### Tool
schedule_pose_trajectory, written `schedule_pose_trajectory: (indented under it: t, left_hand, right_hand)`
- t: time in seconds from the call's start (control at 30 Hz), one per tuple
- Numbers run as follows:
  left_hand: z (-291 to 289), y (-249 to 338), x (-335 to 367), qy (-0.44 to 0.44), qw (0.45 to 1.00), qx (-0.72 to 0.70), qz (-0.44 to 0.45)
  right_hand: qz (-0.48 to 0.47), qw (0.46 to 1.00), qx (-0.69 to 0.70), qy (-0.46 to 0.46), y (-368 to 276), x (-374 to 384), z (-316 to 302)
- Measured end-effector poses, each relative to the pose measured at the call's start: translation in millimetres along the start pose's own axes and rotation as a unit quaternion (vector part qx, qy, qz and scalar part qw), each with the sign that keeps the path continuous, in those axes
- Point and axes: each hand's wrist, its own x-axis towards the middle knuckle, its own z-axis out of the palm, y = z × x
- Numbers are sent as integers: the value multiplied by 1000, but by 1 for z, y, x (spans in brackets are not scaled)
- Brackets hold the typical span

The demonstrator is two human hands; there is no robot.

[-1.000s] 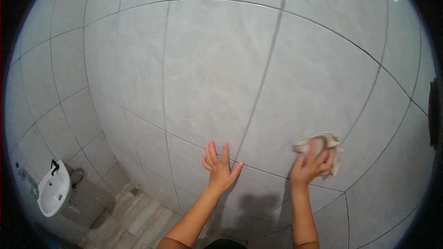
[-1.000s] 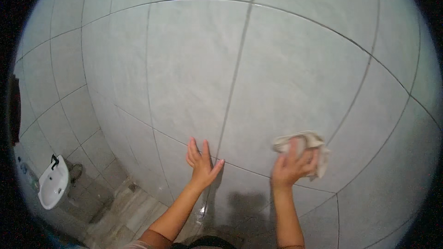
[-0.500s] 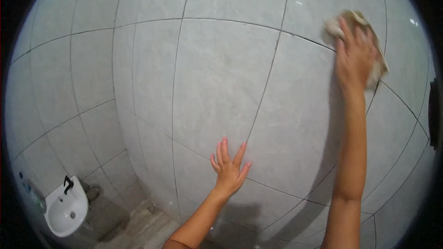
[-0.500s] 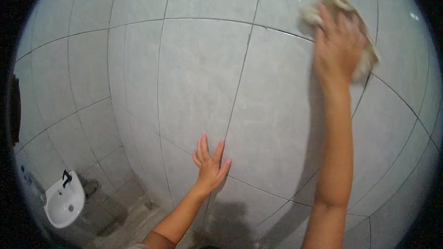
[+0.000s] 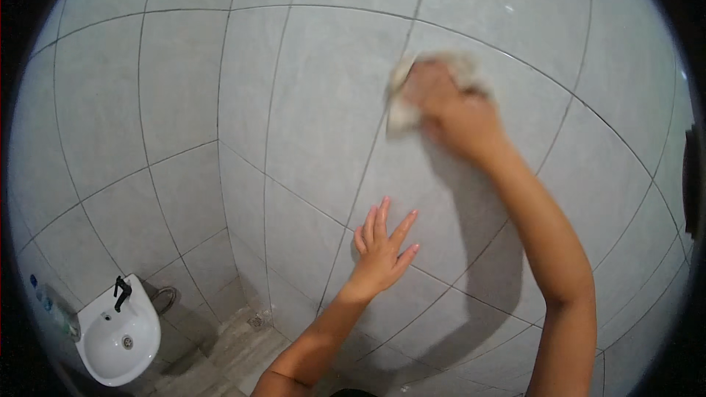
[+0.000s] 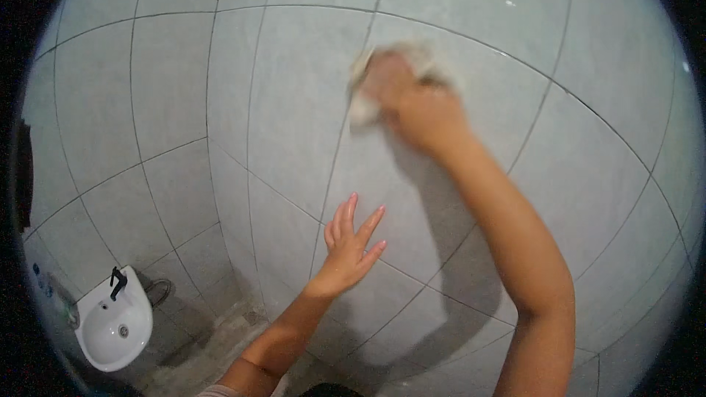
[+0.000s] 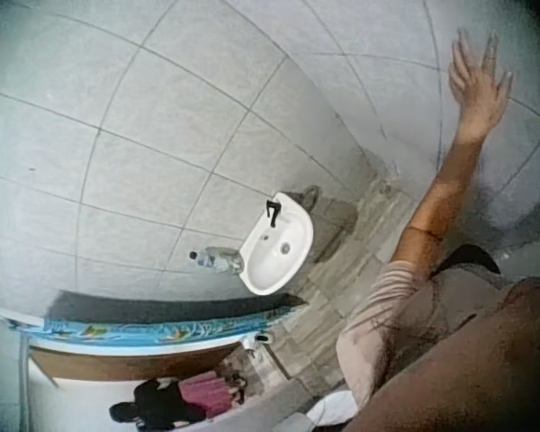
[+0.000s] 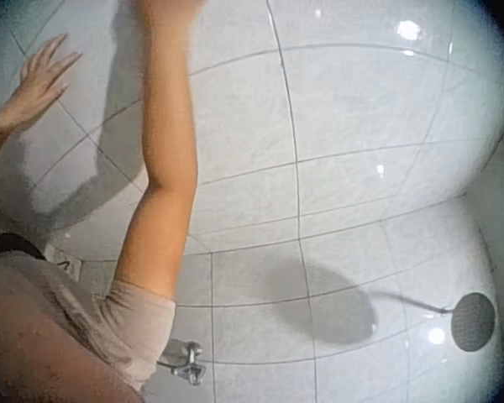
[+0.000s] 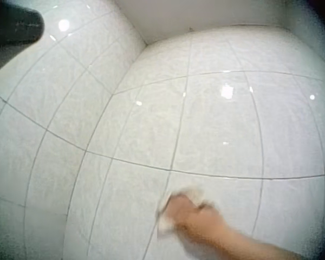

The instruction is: The person wipes the tiled bathroom walls with a cloth, repeatedly rinsing and wringing the cloth at the sink. They clean multiple wall sections around the shower area and near the toilet, using circular and vertical motions.

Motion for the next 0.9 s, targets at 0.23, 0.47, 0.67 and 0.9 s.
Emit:
schedule_pose_trajectory:
  t: [0.23,0.47,0.67,0.9]
  left_hand:
    - [-40,-32,-1,-88,994,18,-68]
    - [-68,-80,6,-61,992,78,-79]
    - [-79,-138,58,74,995,64,-11]
    - [-139,-206,76,-4,982,182,-41]
  right_hand:
    - [206,927,-234,207,56,114,0]
    - [222,940,-151,210,37,166,16]
    - [228,944,-66,228,-8,275,66]
    - [175,954,16,242,-71,388,171]
